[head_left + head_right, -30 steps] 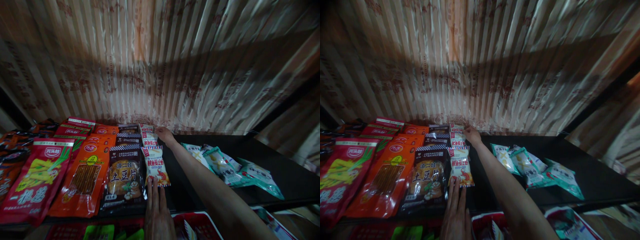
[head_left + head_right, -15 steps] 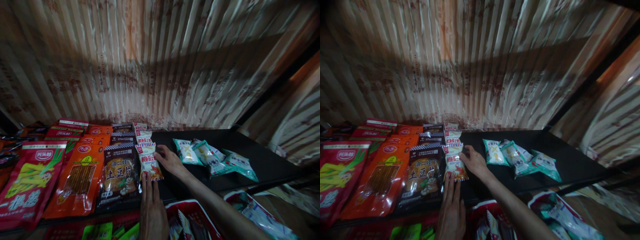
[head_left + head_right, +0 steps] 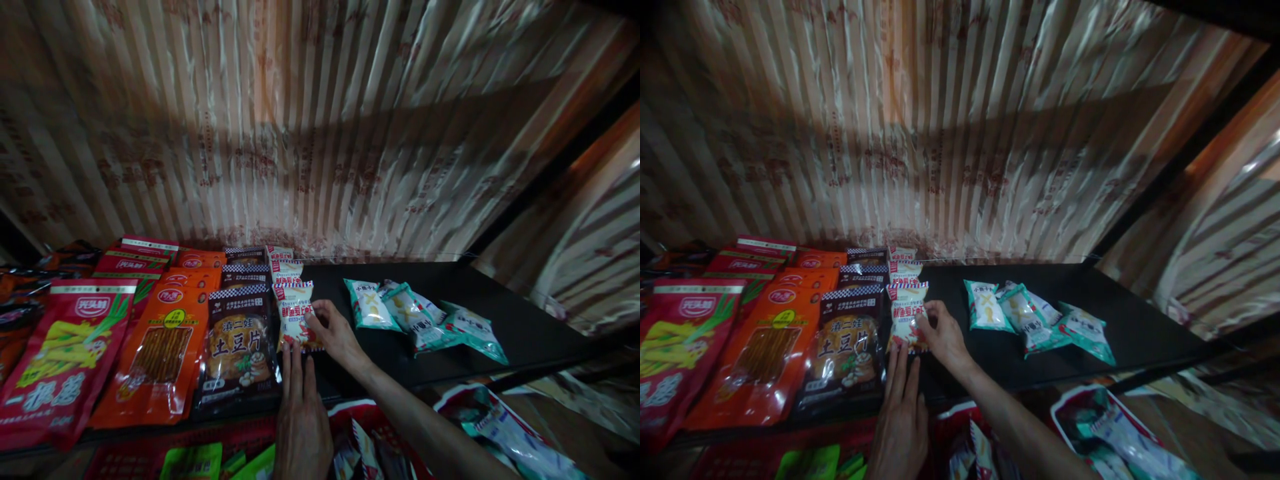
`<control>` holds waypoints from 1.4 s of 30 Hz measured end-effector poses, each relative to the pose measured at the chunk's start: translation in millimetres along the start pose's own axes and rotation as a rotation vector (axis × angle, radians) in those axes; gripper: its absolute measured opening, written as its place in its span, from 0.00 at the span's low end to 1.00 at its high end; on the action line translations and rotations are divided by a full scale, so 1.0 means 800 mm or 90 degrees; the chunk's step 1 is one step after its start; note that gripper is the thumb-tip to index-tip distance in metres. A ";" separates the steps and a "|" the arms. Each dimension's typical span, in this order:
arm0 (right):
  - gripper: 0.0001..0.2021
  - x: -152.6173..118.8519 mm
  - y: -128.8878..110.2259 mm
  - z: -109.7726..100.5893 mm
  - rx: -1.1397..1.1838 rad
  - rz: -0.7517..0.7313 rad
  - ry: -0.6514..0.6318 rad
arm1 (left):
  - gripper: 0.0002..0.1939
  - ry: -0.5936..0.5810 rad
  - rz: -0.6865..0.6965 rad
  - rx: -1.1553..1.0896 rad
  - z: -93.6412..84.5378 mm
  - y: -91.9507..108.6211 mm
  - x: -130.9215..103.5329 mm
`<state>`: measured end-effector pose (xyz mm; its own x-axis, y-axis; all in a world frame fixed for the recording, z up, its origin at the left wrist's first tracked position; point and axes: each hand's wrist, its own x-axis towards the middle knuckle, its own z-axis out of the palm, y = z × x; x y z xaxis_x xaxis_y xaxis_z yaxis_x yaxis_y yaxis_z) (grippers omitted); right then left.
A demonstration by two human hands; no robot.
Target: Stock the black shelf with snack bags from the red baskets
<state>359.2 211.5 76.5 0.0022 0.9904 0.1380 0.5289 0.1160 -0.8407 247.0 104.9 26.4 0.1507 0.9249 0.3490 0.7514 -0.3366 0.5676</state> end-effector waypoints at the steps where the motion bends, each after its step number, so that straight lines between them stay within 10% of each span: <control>1: 0.12 0.003 0.001 0.000 0.002 -0.006 0.008 | 0.30 0.000 0.001 -0.002 0.000 0.000 0.000; 24: 0.23 -0.006 -0.005 0.018 -0.079 0.037 0.067 | 0.28 -0.043 -0.004 -0.015 -0.008 0.006 -0.002; 33: 0.27 -0.031 0.004 0.014 -0.049 0.026 0.003 | 0.24 -0.007 0.037 -0.019 -0.014 -0.001 -0.003; 42: 0.18 -0.110 -0.013 -0.022 0.018 -0.069 0.155 | 0.20 -0.008 0.131 -0.089 -0.037 0.012 -0.016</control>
<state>368.5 122.2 81.9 0.1527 0.9254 0.3469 0.5126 0.2260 -0.8284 233.5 84.6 49.4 0.3004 0.8359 0.4594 0.6073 -0.5390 0.5837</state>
